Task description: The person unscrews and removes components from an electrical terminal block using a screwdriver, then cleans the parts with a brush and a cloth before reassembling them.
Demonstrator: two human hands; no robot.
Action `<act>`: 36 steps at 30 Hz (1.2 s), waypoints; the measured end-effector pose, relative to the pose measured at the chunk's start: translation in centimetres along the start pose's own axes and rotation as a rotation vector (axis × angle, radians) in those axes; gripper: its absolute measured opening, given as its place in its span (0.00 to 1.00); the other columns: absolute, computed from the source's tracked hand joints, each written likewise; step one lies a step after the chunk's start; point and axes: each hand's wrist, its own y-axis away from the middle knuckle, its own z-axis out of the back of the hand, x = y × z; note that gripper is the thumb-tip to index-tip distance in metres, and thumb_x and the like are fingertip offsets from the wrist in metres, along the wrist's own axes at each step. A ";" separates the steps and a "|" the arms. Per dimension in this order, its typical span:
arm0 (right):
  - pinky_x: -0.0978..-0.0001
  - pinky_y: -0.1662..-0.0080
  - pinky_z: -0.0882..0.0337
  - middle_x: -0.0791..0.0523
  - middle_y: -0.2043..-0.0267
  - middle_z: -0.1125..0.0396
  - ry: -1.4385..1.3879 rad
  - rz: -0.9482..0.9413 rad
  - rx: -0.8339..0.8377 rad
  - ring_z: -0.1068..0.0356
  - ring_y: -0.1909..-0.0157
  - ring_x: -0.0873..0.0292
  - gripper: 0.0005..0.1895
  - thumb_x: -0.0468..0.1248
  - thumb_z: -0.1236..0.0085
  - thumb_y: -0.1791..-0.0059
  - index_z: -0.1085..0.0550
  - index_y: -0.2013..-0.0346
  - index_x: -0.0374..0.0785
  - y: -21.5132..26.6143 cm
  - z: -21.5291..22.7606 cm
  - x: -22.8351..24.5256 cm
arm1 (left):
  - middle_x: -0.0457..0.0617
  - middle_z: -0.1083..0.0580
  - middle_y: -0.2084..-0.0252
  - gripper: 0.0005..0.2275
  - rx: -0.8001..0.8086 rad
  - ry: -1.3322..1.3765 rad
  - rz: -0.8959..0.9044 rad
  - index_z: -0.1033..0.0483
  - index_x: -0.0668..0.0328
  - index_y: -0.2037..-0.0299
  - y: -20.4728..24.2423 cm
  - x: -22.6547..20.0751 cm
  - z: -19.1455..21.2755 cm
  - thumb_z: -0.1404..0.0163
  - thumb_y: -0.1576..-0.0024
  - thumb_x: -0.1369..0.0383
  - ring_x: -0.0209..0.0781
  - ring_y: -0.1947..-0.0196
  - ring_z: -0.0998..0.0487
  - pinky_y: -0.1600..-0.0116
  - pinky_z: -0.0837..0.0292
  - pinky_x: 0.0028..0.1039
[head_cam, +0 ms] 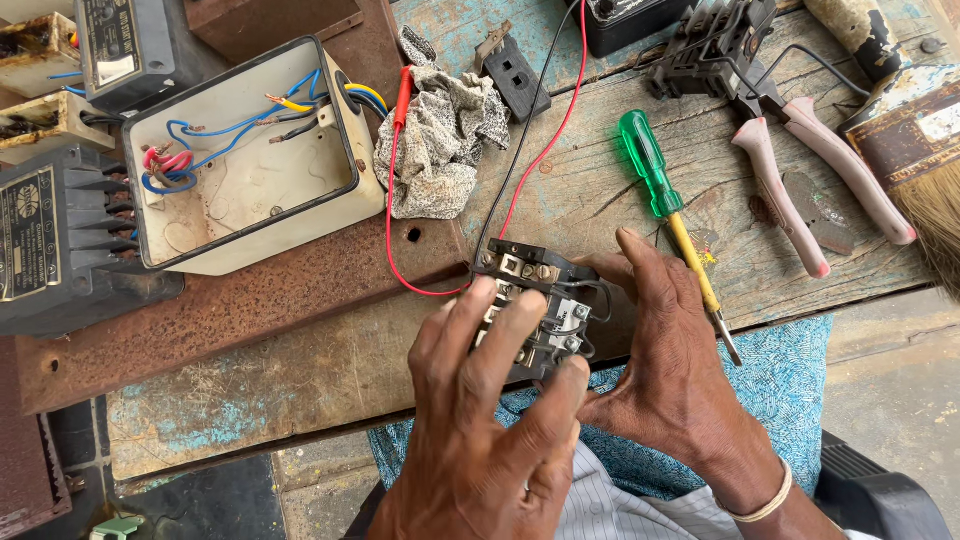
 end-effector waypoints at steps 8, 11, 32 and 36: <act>0.44 0.37 0.41 0.44 0.40 0.34 0.027 0.019 -0.017 0.39 0.40 0.38 0.70 0.50 0.21 0.74 0.54 0.29 0.32 0.1 -0.1 0.4 | 0.63 0.43 0.29 0.12 0.043 -0.257 0.051 0.21 0.59 0.50 2.8 -0.3 -2.6 0.45 0.41 0.64 0.66 0.26 0.51 0.29 0.51 0.66; 0.44 0.38 0.40 0.44 0.39 0.35 0.024 0.063 -0.043 0.38 0.42 0.38 0.69 0.50 0.21 0.72 0.55 0.29 0.32 0.2 -0.4 0.4 | 0.62 0.46 0.28 0.13 0.077 -0.314 0.048 0.20 0.58 0.50 2.7 -0.1 -2.8 0.48 0.40 0.63 0.67 0.25 0.53 0.29 0.53 0.68; 0.51 0.40 0.35 0.43 0.42 0.34 0.046 0.106 0.002 0.37 0.40 0.40 0.59 0.53 0.22 0.70 0.44 0.32 0.37 -2.7 0.2 2.5 | 0.71 0.47 0.28 0.12 -0.026 -0.021 0.111 0.21 0.59 0.52 1.6 3.4 -1.4 0.46 0.47 0.77 0.72 0.25 0.48 0.25 0.49 0.57; 0.52 0.40 0.36 0.47 0.42 0.31 -0.102 0.064 0.200 0.36 0.39 0.44 0.61 0.58 0.25 0.69 0.41 0.31 0.34 -4.4 3.5 1.8 | 0.71 0.45 0.29 0.13 -0.083 0.012 0.108 0.21 0.59 0.57 1.8 3.8 -1.9 0.48 0.51 0.78 0.71 0.26 0.47 0.27 0.50 0.58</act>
